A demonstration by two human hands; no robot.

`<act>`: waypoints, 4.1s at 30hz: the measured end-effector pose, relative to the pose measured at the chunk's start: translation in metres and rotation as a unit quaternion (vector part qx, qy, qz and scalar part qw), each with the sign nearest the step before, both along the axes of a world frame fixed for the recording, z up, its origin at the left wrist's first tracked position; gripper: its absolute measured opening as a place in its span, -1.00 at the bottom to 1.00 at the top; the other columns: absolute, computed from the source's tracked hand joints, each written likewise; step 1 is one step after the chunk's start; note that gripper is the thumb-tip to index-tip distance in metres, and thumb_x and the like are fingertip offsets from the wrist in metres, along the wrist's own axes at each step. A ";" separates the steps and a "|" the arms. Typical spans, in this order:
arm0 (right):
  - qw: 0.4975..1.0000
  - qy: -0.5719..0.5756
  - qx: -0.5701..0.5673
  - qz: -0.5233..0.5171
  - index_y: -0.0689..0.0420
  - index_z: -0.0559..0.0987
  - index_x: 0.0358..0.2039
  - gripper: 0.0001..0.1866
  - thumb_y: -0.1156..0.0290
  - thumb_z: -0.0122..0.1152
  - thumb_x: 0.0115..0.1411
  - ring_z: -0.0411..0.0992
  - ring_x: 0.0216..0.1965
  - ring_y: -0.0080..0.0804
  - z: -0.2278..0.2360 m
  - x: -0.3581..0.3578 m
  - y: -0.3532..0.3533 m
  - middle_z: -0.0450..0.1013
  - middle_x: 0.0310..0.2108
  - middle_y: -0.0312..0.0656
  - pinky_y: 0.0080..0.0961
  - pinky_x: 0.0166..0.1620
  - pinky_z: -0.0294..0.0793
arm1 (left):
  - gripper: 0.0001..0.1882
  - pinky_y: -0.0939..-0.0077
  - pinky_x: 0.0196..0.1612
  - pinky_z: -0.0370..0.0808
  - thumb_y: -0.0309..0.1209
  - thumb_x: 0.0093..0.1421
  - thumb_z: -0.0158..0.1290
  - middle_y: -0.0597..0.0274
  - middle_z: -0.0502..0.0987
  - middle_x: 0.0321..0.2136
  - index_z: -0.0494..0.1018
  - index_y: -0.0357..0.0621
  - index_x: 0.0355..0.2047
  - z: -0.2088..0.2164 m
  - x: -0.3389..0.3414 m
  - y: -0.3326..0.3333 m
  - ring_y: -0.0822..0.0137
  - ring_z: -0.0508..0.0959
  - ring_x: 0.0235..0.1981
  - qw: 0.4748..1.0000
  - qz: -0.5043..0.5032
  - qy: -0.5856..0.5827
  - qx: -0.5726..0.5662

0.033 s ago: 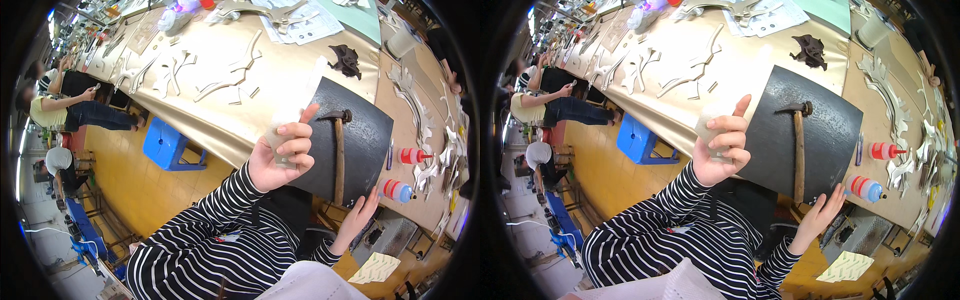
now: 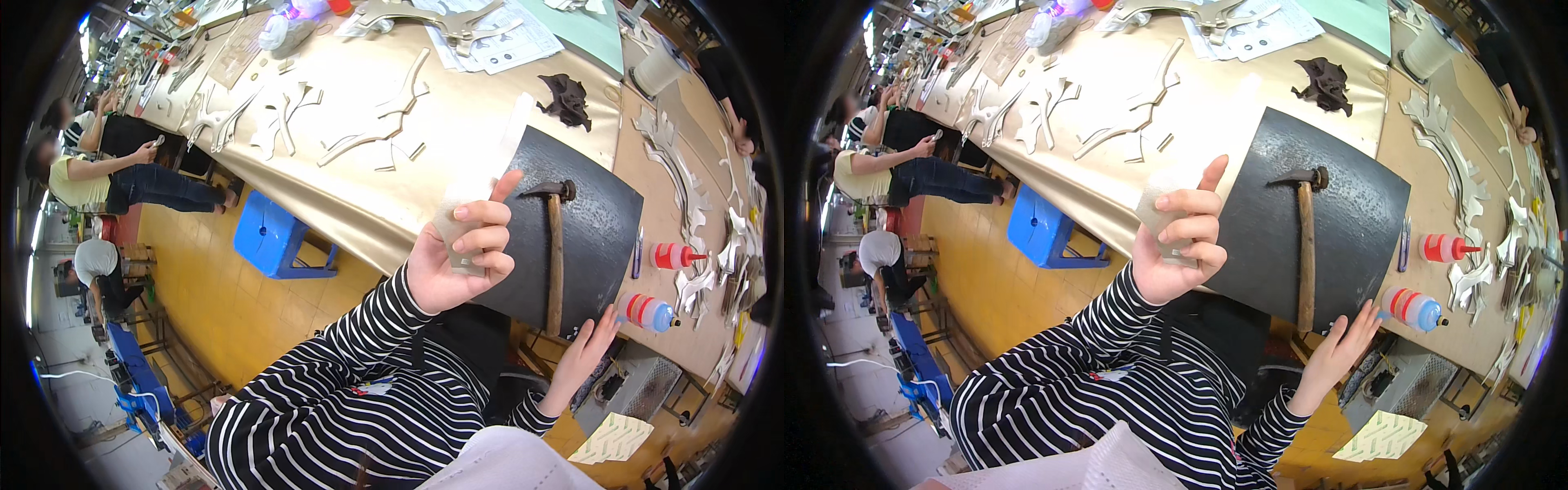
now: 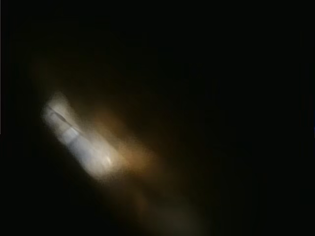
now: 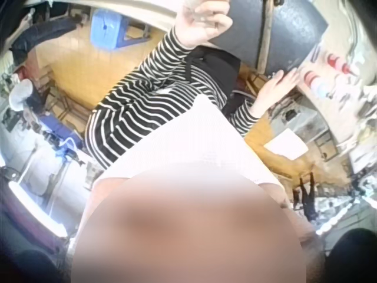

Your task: The person applies glue from a squeeze bottle to the edges of flat, light-colored parts and joins them together on a workbench. They handle multiple parts one at a time, aligning and pressing them to bond.

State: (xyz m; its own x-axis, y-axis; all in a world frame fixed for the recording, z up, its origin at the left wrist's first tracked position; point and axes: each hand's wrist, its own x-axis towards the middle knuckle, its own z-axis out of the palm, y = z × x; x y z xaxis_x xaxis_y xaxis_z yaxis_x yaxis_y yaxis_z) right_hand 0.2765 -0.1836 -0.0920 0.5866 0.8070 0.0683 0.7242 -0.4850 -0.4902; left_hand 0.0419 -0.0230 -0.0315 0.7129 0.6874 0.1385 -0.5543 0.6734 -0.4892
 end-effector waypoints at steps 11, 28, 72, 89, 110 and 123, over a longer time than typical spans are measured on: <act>0.994 0.096 -0.046 -0.001 0.17 0.27 0.25 -0.47 0.13 -0.15 0.39 0.05 0.34 -0.03 0.028 -0.017 0.021 0.17 0.26 0.08 -0.15 0.34 -0.07 | -0.44 0.62 -0.40 0.17 -0.46 0.27 -0.19 0.44 0.29 -0.51 0.09 -0.27 0.29 0.003 -0.008 0.004 0.53 0.24 -0.58 0.941 0.092 0.269 0.181; 0.922 0.160 0.140 0.324 0.21 0.24 0.28 -0.16 -0.28 -0.23 0.27 -0.28 0.37 0.29 0.094 -0.094 0.072 -0.16 0.36 0.22 0.12 0.31 -0.24 | -0.41 0.65 -0.08 0.35 -0.50 0.28 -0.07 0.29 0.41 -0.20 0.08 -0.33 0.30 0.006 0.012 -0.023 0.51 0.41 -0.17 0.708 0.149 0.602 0.338; 0.940 -0.119 -0.144 0.286 0.17 0.24 0.26 -0.29 0.14 0.19 0.17 0.07 0.32 -0.08 0.005 -0.119 0.055 0.07 0.33 -0.03 0.18 0.33 -0.21 | -0.11 0.46 -0.21 0.51 -0.41 -0.06 0.34 0.17 0.53 -0.35 0.15 -0.15 0.27 -0.152 -0.340 0.170 0.34 0.55 -0.36 0.079 0.274 0.954 0.089; 0.913 -0.033 -0.130 0.386 0.08 0.27 0.26 -0.37 0.12 0.10 0.23 0.14 0.28 -0.23 0.015 -0.101 0.020 0.22 0.24 -0.12 -0.05 0.34 -0.04 | -0.57 0.68 -0.34 0.32 -0.53 0.29 -0.05 0.36 0.40 -0.46 0.29 -0.21 0.18 -0.072 -0.080 0.094 0.56 0.35 -0.43 0.243 0.276 0.819 0.439; 0.923 -0.061 -0.025 -0.378 0.23 0.62 -0.20 -0.34 -0.16 0.28 -0.02 0.48 -0.08 -0.04 -0.061 0.365 0.085 0.54 -0.18 0.06 -0.20 -0.03 0.44 | -0.88 0.40 -0.31 0.24 -0.46 0.21 0.03 0.25 0.47 -0.50 0.55 -0.12 -0.28 -0.089 0.061 0.001 0.27 0.46 -0.42 0.069 0.202 0.709 0.672; 0.932 0.022 0.140 -0.334 0.30 0.55 -0.27 -0.53 0.08 0.22 0.07 0.51 -0.25 -0.10 -0.069 0.378 0.074 0.54 -0.32 0.06 -0.19 -0.18 0.44 | -0.90 0.40 -0.34 0.24 -0.47 0.19 0.05 0.27 0.46 -0.53 0.54 -0.11 -0.31 -0.086 0.062 0.002 0.28 0.47 -0.45 0.089 0.184 0.719 0.664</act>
State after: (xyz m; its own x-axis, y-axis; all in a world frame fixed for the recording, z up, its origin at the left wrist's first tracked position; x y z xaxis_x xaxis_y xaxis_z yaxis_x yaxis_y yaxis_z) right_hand 0.6540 -0.1094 -0.1614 0.9590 0.2142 0.1856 0.2825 -0.6691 -0.6874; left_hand 0.1037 -0.0209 -0.1174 0.6130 0.7593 0.2184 0.4960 -0.5850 0.6417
